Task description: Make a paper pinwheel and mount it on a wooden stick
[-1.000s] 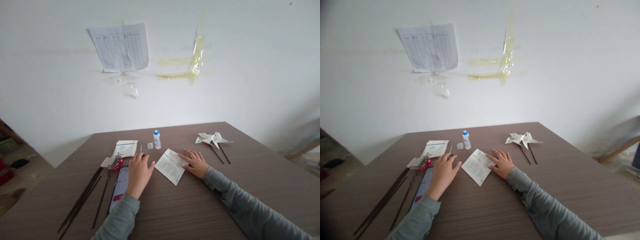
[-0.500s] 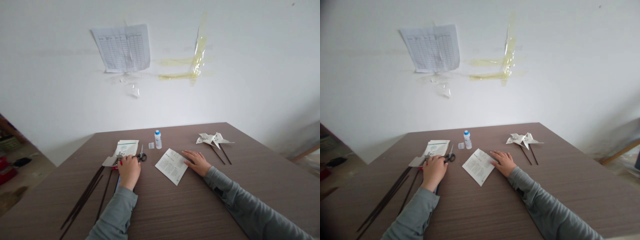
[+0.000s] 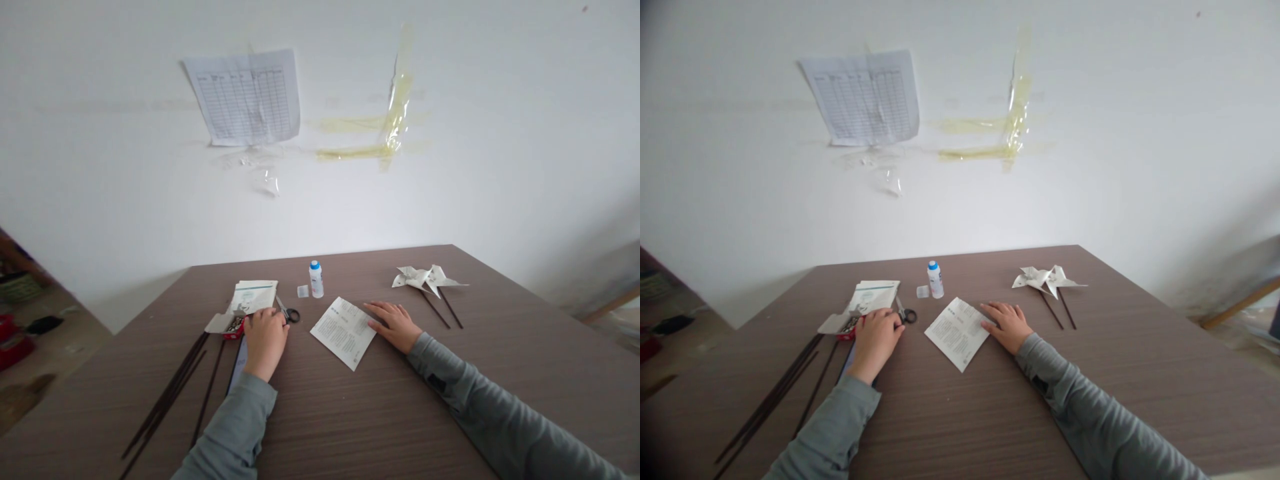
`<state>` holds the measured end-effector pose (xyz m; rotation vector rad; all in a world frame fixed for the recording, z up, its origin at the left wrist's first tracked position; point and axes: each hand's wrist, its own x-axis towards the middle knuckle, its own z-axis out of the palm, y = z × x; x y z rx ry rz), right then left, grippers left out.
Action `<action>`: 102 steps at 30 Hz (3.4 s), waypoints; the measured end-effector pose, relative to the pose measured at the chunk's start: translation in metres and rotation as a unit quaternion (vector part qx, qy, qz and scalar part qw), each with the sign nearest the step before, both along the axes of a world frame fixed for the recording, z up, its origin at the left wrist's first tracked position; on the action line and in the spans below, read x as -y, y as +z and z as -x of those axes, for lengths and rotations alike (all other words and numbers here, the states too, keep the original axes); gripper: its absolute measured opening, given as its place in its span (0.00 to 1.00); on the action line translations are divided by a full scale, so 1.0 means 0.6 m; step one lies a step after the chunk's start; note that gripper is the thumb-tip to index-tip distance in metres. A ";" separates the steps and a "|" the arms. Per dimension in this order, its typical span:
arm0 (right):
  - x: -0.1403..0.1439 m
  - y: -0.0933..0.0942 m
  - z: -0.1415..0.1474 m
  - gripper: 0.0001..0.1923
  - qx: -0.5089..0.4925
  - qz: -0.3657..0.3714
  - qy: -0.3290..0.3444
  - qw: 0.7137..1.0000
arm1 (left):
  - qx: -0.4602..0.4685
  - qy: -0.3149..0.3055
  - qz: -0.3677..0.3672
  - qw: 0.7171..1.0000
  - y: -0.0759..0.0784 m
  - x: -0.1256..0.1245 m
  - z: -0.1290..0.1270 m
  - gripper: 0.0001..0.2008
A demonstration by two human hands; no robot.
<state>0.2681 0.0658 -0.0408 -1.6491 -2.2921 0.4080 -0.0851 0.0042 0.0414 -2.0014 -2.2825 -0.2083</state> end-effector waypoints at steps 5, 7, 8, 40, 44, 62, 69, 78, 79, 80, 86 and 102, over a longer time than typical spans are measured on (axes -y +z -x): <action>0.002 0.003 -0.002 0.32 -0.021 -0.001 0.002 1.000 | 0.014 -0.021 -0.038 0.999 -0.006 -0.005 -0.003 0.14; 0.003 0.003 -0.002 0.32 -0.028 -0.007 0.013 0.999 | 0.021 -0.036 -0.059 0.997 -0.010 -0.008 -0.005 0.14; 0.003 0.003 -0.002 0.32 -0.030 -0.010 0.019 0.999 | 0.027 -0.045 -0.073 0.996 -0.013 -0.009 -0.006 0.13; 0.017 -0.032 0.050 0.23 -0.007 -0.146 0.105 0.984 | 0.154 -0.203 -0.094 0.962 -0.111 0.008 -0.098 0.09; 0.023 -0.037 0.063 0.23 0.006 -0.140 0.137 0.981 | 0.126 -0.159 -0.095 0.975 -0.111 0.009 -0.098 0.17; 0.033 0.020 0.051 0.12 -0.012 -0.123 0.010 0.992 | 0.102 -0.119 -0.070 0.985 -0.083 0.026 -0.100 0.12; 0.030 0.025 0.053 0.13 -0.022 -0.105 0.034 0.994 | 0.086 -0.117 -0.054 0.988 -0.075 0.025 -0.098 0.15; 0.027 0.040 0.016 0.09 0.050 -0.084 -0.035 0.995 | 0.086 -0.107 -0.054 0.989 -0.068 0.024 -0.099 0.07; 0.026 0.042 0.013 0.08 0.052 -0.081 -0.039 0.995 | 0.090 -0.106 -0.053 0.989 -0.067 0.024 -0.098 0.06; 0.026 0.045 0.011 0.08 0.051 -0.077 -0.040 0.995 | 0.092 -0.105 -0.053 0.989 -0.067 0.023 -0.097 0.06; 0.026 0.051 0.009 0.06 0.045 -0.074 -0.050 0.995 | 0.086 -0.104 -0.048 0.990 -0.069 0.019 -0.094 0.08; -0.008 0.014 -0.014 0.15 -0.043 -0.083 -0.056 0.994 | 0.102 -0.095 -0.079 0.987 -0.082 0.012 -0.083 0.11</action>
